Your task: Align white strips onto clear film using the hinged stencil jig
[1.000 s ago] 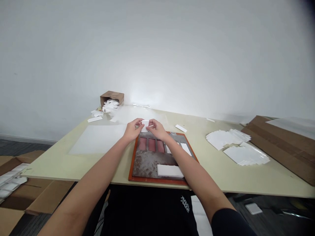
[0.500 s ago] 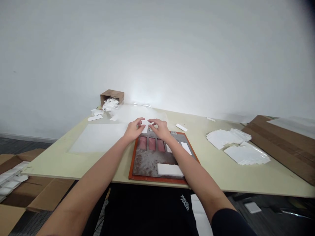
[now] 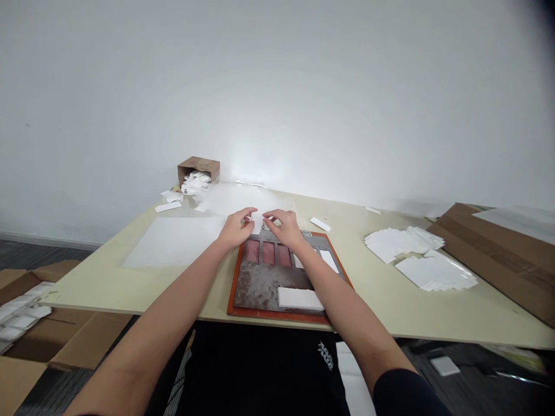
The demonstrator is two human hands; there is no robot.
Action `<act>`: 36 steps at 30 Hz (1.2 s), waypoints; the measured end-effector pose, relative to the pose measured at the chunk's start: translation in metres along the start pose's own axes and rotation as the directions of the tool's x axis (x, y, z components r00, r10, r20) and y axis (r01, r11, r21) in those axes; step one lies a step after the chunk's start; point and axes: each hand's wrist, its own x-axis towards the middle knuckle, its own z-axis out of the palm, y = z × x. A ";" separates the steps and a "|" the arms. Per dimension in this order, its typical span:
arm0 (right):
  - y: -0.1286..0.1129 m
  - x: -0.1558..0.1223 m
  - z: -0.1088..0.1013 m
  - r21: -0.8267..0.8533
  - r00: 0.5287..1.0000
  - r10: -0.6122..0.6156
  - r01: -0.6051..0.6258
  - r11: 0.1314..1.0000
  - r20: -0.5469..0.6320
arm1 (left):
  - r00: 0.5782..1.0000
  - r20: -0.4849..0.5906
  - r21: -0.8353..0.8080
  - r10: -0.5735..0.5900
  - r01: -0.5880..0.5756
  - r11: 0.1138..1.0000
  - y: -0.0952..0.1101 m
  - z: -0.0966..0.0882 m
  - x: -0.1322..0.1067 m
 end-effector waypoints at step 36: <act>0.034 -0.007 -0.066 0.057 0.440 0.558 -0.818 0.573 0.703 | 1.000 0.005 0.032 -0.007 0.007 0.999 -0.002 0.000 0.002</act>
